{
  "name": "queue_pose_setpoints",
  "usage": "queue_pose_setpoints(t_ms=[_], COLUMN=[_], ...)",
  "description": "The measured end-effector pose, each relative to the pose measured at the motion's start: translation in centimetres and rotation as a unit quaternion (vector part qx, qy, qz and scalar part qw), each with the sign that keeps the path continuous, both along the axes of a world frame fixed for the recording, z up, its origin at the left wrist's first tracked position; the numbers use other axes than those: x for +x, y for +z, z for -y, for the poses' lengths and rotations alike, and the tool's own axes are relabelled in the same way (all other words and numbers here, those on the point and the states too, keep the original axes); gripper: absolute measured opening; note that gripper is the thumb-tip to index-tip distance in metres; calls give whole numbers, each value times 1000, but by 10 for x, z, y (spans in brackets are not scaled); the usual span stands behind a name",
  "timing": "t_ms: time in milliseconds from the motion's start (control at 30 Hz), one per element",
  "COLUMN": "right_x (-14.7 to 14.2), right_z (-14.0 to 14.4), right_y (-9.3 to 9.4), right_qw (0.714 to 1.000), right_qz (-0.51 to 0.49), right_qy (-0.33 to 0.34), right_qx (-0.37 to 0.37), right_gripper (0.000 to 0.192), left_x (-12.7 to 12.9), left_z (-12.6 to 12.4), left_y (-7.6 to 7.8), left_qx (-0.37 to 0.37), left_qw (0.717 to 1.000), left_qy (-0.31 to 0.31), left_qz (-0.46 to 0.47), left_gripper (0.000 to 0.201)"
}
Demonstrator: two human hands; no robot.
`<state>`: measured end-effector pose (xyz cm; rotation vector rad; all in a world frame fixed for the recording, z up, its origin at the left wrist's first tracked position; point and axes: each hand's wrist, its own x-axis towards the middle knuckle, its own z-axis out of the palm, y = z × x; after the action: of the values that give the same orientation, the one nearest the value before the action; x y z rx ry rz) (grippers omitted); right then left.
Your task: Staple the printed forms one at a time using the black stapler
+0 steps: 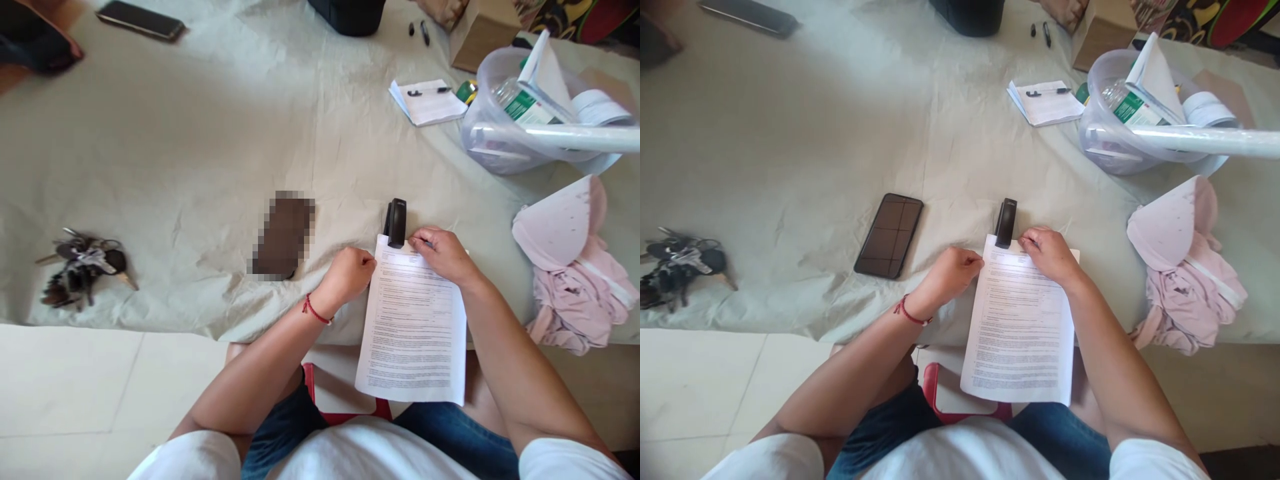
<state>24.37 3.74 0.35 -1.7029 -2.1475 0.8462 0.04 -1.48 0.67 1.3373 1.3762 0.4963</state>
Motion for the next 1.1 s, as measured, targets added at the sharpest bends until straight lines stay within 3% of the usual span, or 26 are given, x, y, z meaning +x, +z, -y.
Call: queue_pose_setpoints(t_ms=[433,667,833,967,1100], right_x=[2,26,34,36,47], right_z=[12,19,29,31,27], right_y=[-3,2,-5,-8,5], right_qw=[998,984,990,991,999], right_qz=[-52,1,24,42,33], right_qy=[8,-29,52,21,20], right_qx=[33,178,131,124,30], right_gripper=[28,38,40,43,38], left_x=[6,4,6,7,6], left_z=[-1,2,4,4,4], left_y=[0,5,6,5,5], left_qx=[-101,-94,-104,-104,-116], left_qw=[991,994,993,993,991], left_qy=[44,43,42,47,61], left_qz=[80,38,38,31,41], left_gripper=[39,35,36,35,32])
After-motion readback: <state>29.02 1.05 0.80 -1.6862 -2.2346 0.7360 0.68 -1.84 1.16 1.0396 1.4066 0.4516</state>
